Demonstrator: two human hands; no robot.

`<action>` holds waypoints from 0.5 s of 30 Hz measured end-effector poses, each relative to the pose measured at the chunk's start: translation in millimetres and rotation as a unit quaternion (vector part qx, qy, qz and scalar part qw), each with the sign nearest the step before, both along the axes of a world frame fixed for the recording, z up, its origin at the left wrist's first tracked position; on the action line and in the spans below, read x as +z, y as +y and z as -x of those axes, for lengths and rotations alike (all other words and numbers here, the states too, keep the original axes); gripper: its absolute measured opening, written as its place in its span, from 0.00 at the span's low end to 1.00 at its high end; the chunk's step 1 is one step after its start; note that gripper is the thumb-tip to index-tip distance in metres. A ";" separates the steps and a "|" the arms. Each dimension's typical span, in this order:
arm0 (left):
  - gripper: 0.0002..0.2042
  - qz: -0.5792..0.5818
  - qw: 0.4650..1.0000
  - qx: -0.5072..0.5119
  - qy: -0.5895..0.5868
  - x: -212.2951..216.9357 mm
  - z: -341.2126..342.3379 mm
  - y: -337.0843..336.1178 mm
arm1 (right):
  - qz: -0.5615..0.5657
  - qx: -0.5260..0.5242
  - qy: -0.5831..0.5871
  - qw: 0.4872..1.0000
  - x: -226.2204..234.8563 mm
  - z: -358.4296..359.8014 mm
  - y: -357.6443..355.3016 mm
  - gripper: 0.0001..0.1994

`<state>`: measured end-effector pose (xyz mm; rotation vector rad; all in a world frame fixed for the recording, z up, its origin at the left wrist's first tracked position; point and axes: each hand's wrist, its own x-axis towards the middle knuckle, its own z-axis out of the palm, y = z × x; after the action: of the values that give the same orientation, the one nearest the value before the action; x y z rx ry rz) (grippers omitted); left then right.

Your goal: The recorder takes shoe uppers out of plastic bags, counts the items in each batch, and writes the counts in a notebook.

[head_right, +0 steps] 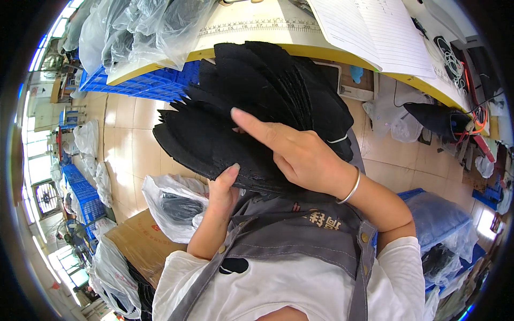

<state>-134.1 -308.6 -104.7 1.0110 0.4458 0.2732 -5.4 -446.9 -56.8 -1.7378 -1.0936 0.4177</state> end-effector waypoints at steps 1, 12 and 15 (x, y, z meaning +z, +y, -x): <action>0.29 -0.002 1.000 -0.001 0.000 1.0 -0.2 -0.7 | 0.028 0.013 -0.057 0.998 -1.7 -1.6 -0.3 0.21; 0.30 -0.009 1.000 0.001 -0.021 2.6 -5.5 0.2 | 0.001 0.056 -0.108 0.993 -3.3 -3.4 -1.9 0.18; 0.29 -0.002 1.000 -0.003 -0.018 0.8 -3.0 0.9 | 0.026 0.065 -0.071 0.995 0.2 -3.0 -1.0 0.19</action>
<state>-131.1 -307.7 -103.9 1.0105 0.4094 0.2858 -2.3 -448.0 -56.6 -1.7697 -1.3132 0.4095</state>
